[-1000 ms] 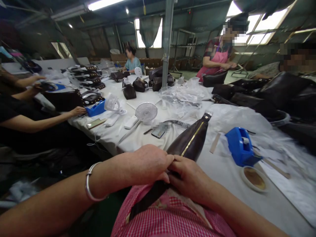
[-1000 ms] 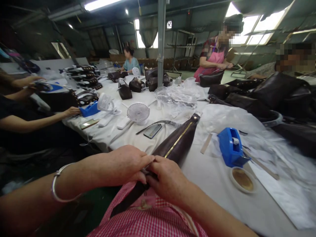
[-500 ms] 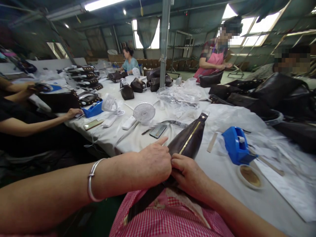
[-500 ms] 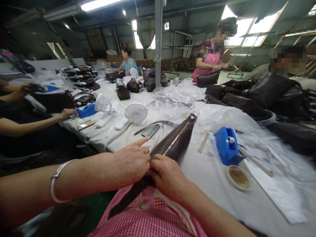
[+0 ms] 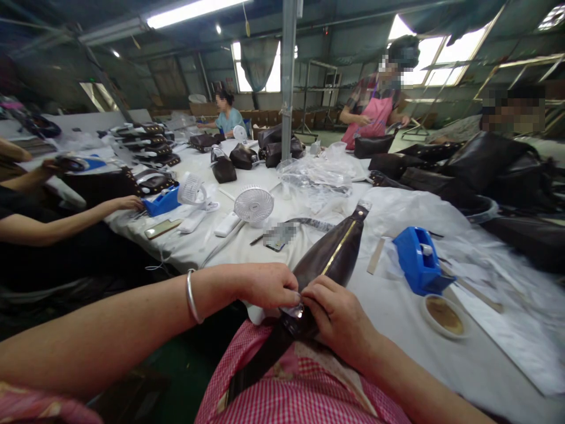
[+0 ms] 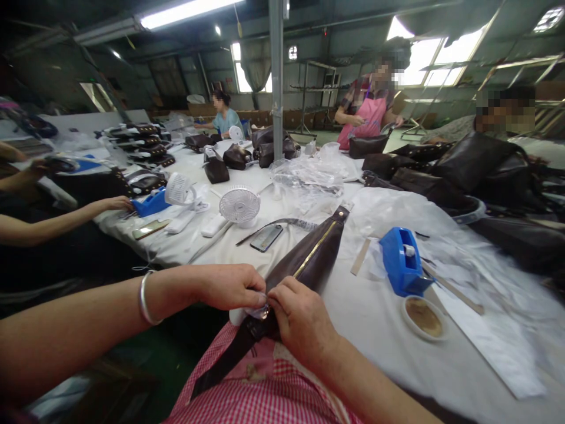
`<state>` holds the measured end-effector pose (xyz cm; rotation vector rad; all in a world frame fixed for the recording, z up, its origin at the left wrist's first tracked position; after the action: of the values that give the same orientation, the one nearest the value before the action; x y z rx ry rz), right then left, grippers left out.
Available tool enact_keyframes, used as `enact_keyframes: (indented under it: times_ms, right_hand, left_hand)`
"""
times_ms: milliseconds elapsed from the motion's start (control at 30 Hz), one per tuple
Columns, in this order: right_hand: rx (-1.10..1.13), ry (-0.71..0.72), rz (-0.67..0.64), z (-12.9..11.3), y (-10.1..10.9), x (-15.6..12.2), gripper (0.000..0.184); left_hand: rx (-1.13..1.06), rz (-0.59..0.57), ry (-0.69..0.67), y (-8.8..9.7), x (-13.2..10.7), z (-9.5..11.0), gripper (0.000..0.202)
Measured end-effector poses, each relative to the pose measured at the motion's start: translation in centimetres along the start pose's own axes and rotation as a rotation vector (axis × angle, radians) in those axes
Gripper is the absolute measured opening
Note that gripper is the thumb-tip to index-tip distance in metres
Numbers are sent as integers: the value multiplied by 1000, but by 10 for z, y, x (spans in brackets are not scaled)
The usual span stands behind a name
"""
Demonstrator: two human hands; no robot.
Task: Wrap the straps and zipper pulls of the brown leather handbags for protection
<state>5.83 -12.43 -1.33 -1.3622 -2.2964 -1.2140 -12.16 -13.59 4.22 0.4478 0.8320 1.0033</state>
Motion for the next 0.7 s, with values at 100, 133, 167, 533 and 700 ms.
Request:
enact_keyframes:
  times_ms: [100, 133, 167, 533, 700]
  right_hand:
    - [1, 56, 78, -10, 3, -4, 12]
    - [-16, 92, 75, -13, 2, -5, 14]
    - [-48, 129, 68, -16, 1, -6, 14]
    - [43, -161, 83, -12, -8, -7, 21]
    - [92, -516, 44, -6, -6, -6, 15]
  left_hand:
    - [-136, -19, 95, -6, 1, -12, 22]
    - [-188, -30, 125, -9, 1, -14, 24]
    - [-238, -42, 151, -11, 1, -16, 25]
    - [-304, 12, -9, -14, -7, -18, 32]
    - [-51, 114, -247, -14, -14, -9, 21]
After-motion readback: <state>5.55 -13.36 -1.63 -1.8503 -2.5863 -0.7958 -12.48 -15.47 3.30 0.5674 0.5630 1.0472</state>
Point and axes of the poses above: each hand's wrist, its own x-axis towards the middle knuckle, its own y-axis out of the back of the hand, z = x × y, the point moved 2 cm from there along x, towards the middle knuckle, and after that the axes turned 12 degrees about z, right-handed, at the moved point
